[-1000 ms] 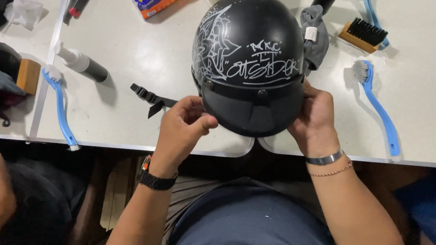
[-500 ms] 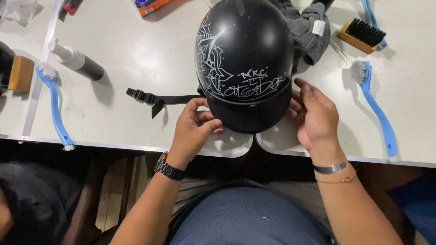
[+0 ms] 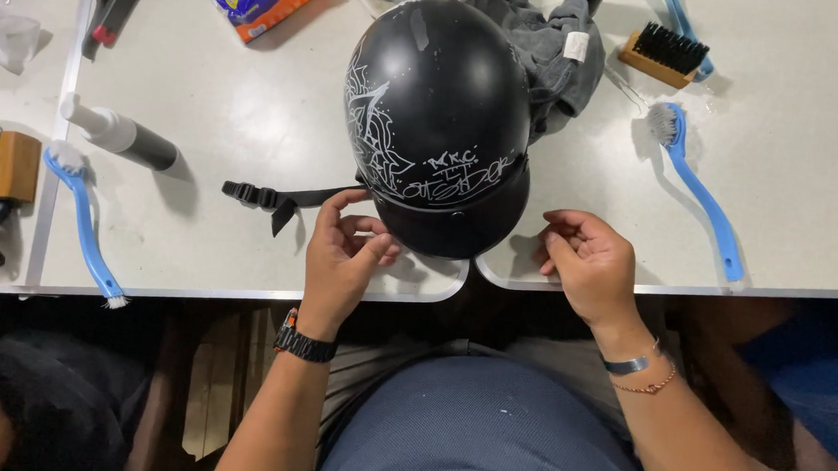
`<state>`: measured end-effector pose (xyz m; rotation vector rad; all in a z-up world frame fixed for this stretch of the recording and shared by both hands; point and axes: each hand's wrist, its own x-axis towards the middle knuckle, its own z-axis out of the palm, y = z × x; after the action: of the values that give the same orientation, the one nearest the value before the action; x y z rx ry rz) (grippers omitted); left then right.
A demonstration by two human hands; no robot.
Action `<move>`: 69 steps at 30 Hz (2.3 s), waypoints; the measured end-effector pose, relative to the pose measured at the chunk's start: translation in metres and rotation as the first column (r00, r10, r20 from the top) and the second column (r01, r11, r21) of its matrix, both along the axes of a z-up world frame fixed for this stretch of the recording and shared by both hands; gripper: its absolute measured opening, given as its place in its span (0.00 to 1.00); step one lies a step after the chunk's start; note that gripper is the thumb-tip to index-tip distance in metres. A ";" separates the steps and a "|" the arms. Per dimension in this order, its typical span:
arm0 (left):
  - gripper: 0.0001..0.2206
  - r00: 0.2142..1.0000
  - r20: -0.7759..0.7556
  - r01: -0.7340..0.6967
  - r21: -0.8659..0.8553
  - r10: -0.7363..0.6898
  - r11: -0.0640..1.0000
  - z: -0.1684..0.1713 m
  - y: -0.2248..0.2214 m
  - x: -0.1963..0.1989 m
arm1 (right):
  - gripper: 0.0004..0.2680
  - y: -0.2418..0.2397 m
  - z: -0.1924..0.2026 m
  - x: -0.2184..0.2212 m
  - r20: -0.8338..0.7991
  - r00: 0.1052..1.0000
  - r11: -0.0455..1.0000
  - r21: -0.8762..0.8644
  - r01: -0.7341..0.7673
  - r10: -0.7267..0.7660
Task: A person is cleaning a black motorcycle helmet at a workbench using a cloth, cleaning foam, and a small brush.
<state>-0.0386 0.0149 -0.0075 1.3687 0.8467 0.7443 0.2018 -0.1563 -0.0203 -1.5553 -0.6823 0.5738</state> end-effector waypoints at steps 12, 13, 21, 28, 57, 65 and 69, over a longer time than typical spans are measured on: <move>0.19 0.715 0.011 0.698 -0.065 -0.699 0.713 -0.012 -0.050 -0.053 | 0.03 -0.049 0.014 -0.038 0.640 0.720 0.910 0.077 -0.407 0.267; 0.20 0.674 -0.232 0.714 -0.041 -0.702 0.699 -0.025 -0.058 -0.058 | 0.03 -0.053 0.007 -0.039 0.567 0.657 0.799 -0.004 -0.602 0.497; 0.23 -0.135 -0.798 0.703 -0.495 -0.588 0.510 -0.085 -0.060 -0.022 | 0.23 -0.033 -0.072 -0.027 -0.368 0.776 0.186 -0.834 -0.519 0.513; 0.27 0.083 -0.829 0.656 -0.372 -0.553 0.656 -0.026 -0.056 0.021 | 0.21 -0.017 0.028 -0.035 -0.283 0.647 0.198 -0.800 -0.567 0.709; 0.19 0.428 -0.683 0.852 0.086 -0.592 0.516 -0.031 -0.076 -0.015 | 0.10 -0.035 -0.021 -0.064 -0.066 0.769 0.657 -0.477 -0.584 0.636; 0.36 0.945 -0.012 0.308 0.378 -0.328 0.873 0.074 -0.101 -0.053 | 0.38 -0.079 0.024 -0.063 0.319 0.947 0.703 0.682 -0.203 -0.036; 0.38 0.885 0.442 -0.290 0.276 0.147 0.916 0.081 -0.099 -0.042 | 0.38 -0.074 0.039 -0.056 0.259 0.960 0.770 0.632 -0.087 -0.105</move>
<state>-0.0804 -0.0837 0.0735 1.3483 0.5551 1.3575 0.1457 -0.2303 0.0184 -0.9875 -0.9676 0.0718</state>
